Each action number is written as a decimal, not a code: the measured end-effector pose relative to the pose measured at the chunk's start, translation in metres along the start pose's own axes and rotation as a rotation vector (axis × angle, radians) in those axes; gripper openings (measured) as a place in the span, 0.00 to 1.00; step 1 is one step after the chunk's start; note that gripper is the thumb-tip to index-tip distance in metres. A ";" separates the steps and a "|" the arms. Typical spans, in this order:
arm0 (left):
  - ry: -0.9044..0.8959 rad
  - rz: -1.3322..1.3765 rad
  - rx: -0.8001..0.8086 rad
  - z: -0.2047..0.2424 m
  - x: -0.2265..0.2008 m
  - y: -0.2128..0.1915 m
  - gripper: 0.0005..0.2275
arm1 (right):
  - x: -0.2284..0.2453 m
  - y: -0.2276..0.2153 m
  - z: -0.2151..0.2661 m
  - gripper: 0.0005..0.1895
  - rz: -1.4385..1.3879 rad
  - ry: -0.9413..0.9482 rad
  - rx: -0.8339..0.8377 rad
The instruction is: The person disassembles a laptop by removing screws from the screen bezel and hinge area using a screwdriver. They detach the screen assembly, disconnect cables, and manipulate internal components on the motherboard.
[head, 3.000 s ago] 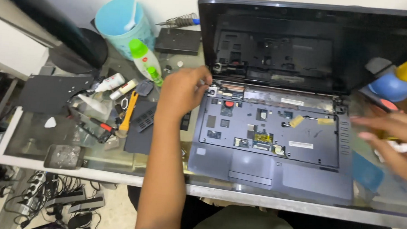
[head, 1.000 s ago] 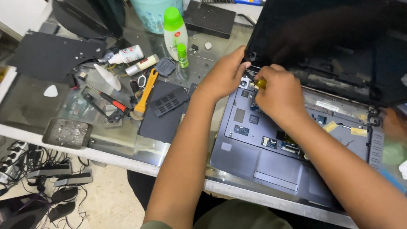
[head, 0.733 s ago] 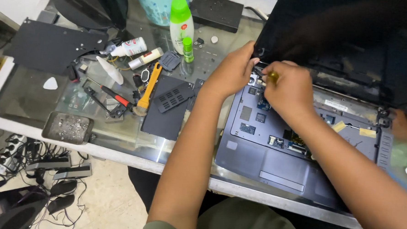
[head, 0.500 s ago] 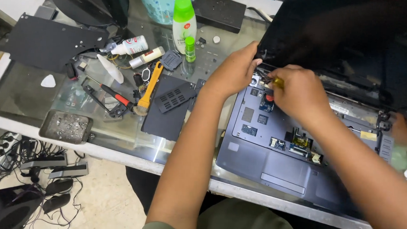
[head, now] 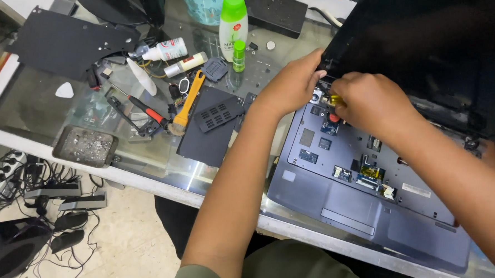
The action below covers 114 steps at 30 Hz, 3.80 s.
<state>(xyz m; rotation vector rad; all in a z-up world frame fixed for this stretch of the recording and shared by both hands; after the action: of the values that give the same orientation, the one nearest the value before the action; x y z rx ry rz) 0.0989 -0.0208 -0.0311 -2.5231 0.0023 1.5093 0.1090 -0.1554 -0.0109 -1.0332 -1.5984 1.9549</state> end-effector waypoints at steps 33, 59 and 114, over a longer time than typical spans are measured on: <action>-0.180 -0.337 0.150 -0.009 -0.023 -0.004 0.13 | -0.001 -0.021 0.041 0.13 -0.052 0.170 -0.362; -0.149 -0.488 0.133 -0.005 -0.028 -0.010 0.16 | 0.001 0.016 -0.004 0.09 0.007 0.171 -0.006; -0.079 -0.441 0.161 -0.014 -0.025 0.009 0.15 | -0.068 -0.005 0.282 0.10 -0.291 0.458 -0.034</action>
<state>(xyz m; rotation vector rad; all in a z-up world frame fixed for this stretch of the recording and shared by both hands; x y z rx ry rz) 0.0982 -0.0341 -0.0040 -2.1524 -0.3994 1.3635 -0.0614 -0.3866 0.0328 -1.0941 -1.4293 1.3840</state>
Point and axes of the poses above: each hand's wrist, its own z-axis away from the middle knuckle, its own y-axis out of the palm, x = y × z, the point moved 7 cm from there along -z, towards the middle knuckle, and after that the axes turned 14 degrees about z, right-handed, at the moved point
